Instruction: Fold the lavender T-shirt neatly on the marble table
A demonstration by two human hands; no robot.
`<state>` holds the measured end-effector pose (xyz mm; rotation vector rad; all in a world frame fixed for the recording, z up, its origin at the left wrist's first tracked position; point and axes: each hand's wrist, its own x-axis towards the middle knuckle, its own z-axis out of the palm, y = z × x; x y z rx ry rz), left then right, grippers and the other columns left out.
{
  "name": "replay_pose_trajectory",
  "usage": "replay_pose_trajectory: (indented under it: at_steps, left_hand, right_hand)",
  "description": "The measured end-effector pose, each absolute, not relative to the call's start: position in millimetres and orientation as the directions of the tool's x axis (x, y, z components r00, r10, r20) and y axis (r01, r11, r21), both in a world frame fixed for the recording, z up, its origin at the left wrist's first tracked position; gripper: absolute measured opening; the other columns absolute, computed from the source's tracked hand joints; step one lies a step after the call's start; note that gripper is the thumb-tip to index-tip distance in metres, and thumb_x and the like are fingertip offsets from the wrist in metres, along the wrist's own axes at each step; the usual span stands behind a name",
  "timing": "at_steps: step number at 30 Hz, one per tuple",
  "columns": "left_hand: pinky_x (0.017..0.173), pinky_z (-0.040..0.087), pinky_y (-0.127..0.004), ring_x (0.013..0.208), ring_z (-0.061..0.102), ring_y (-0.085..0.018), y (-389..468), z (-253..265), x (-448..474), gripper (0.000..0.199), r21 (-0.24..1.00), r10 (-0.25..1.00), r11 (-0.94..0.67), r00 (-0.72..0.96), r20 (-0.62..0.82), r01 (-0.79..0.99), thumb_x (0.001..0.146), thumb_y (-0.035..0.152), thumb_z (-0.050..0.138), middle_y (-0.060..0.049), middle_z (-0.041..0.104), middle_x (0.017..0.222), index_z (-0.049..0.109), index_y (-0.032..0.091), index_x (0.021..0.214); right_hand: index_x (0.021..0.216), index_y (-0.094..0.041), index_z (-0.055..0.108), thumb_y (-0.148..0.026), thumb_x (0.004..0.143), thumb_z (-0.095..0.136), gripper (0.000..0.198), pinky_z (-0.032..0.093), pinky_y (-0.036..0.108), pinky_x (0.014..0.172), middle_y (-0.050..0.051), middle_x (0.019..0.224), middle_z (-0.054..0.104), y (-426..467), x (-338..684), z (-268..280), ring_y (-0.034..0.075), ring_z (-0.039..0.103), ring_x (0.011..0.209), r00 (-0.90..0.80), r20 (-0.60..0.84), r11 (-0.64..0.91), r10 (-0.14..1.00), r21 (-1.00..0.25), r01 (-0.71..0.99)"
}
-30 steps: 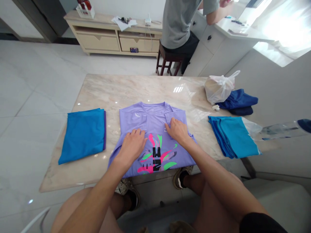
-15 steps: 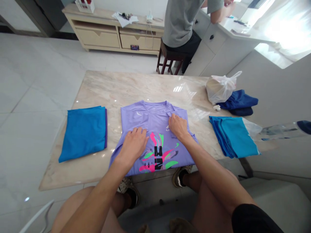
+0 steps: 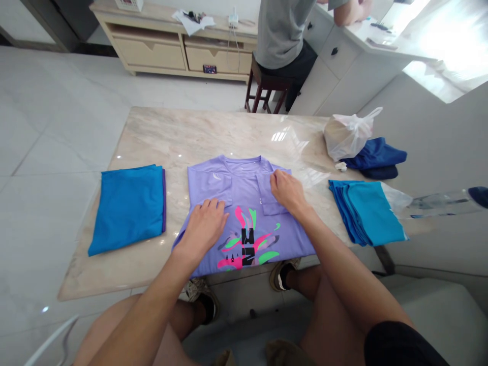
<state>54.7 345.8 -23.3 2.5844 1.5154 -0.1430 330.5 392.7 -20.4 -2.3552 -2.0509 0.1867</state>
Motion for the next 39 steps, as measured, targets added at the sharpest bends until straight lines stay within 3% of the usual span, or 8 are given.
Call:
replay_pose_trajectory:
  at_steps: [8, 15, 22, 27, 30, 34, 36, 39]
  left_hand:
    - [0.106, 0.056, -0.051, 0.129, 0.068, -0.038, 357, -38, 58, 0.036, 0.116, 0.844, -0.52, 0.53, -0.087, 0.847, 0.112, 0.029, 0.052, -0.021, 0.073, 0.141, 0.071, 0.014, 0.139]
    - [0.132, 0.042, -0.051, 0.158, 0.054, -0.031, 346, -51, 97, 0.053, 0.255, 0.68, -0.705, 0.733, -0.019, 0.661, 0.114, 0.032, 0.048, -0.017, 0.057, 0.171, 0.057, 0.019, 0.164]
    - [0.139, 0.034, -0.05, 0.17, 0.039, -0.029, 332, -74, 140, 0.059, 0.282, 0.569, -0.783, 0.821, -0.036, 0.555, 0.115, 0.034, 0.05, -0.017, 0.045, 0.18, 0.05, 0.016, 0.171]
    - [0.137, 0.037, -0.053, 0.167, 0.045, -0.029, 337, -76, 142, 0.057, 0.244, 0.576, -0.783, 0.815, -0.063, 0.572, 0.114, 0.029, 0.051, -0.015, 0.048, 0.178, 0.053, 0.02, 0.17]
    - [0.135, 0.04, -0.055, 0.165, 0.048, -0.031, 338, -74, 141, 0.056, 0.234, 0.587, -0.776, 0.806, -0.07, 0.586, 0.113, 0.028, 0.053, -0.015, 0.052, 0.176, 0.055, 0.022, 0.169]
    - [0.134, 0.041, -0.055, 0.163, 0.05, -0.032, 337, -71, 141, 0.055, 0.234, 0.602, -0.764, 0.795, -0.074, 0.601, 0.111, 0.027, 0.056, -0.014, 0.055, 0.174, 0.058, 0.024, 0.166]
    - [0.132, 0.042, -0.054, 0.161, 0.052, -0.032, 336, -68, 141, 0.053, 0.228, 0.599, -0.767, 0.797, -0.079, 0.6, 0.112, 0.026, 0.054, -0.015, 0.056, 0.173, 0.06, 0.023, 0.164]
    - [0.127, 0.046, -0.051, 0.155, 0.057, -0.033, 335, -60, 141, 0.047, 0.224, 0.6, -0.769, 0.797, -0.071, 0.599, 0.111, 0.027, 0.055, -0.016, 0.062, 0.167, 0.065, 0.02, 0.157]
  right_hand:
    - [0.144, -0.01, 0.063, -0.023, 0.117, 0.038, 0.04, 0.047, 0.041, 0.115, 0.022, 0.151, 0.067, 354, 399, -25, 0.032, 0.062, 0.139, -0.036, -0.048, 0.033, 0.998, -0.064, 0.997]
    - [0.125, -0.018, 0.067, -0.052, 0.11, 0.067, 0.038, 0.052, 0.035, 0.086, 0.012, 0.121, 0.079, 297, 428, -27, 0.03, 0.075, 0.112, 0.083, -0.279, -0.113, 0.957, -0.091, 0.99]
    - [0.123, -0.021, 0.07, -0.024, 0.114, 0.049, 0.023, 0.047, 0.034, 0.081, 0.013, 0.126, 0.079, 283, 409, -40, 0.028, 0.073, 0.114, 0.148, -0.205, -0.154, 0.967, -0.014, 0.988]
    - [0.125, -0.019, 0.073, -0.014, 0.113, 0.041, 0.035, 0.046, 0.033, 0.083, 0.014, 0.124, 0.077, 275, 421, -46, 0.026, 0.071, 0.113, -0.073, -0.242, 0.079, 0.968, 0.014, 0.997]
    - [0.12, -0.019, 0.078, -0.029, 0.116, 0.047, 0.033, 0.047, 0.033, 0.086, 0.014, 0.118, 0.079, 274, 431, -36, 0.027, 0.07, 0.113, -0.19, -0.271, 0.188, 0.944, -0.031, 0.982]
    - [0.098, -0.019, 0.083, -0.049, 0.116, 0.046, 0.05, 0.049, 0.035, 0.086, 0.014, 0.101, 0.08, 277, 433, -15, 0.028, 0.073, 0.101, -0.108, -0.288, 0.104, 0.951, -0.028, 0.994]
    - [0.108, -0.018, 0.085, -0.045, 0.118, 0.04, 0.053, 0.052, 0.037, 0.094, 0.016, 0.112, 0.081, 281, 429, -14, 0.029, 0.074, 0.109, -0.105, -0.233, 0.096, 0.967, -0.051, 0.994]
    - [0.152, -0.013, 0.069, -0.042, 0.118, 0.041, 0.053, 0.046, 0.046, 0.122, 0.021, 0.16, 0.065, 287, 415, -33, 0.033, 0.058, 0.149, -0.225, -0.114, 0.208, 0.968, -0.147, 0.967]
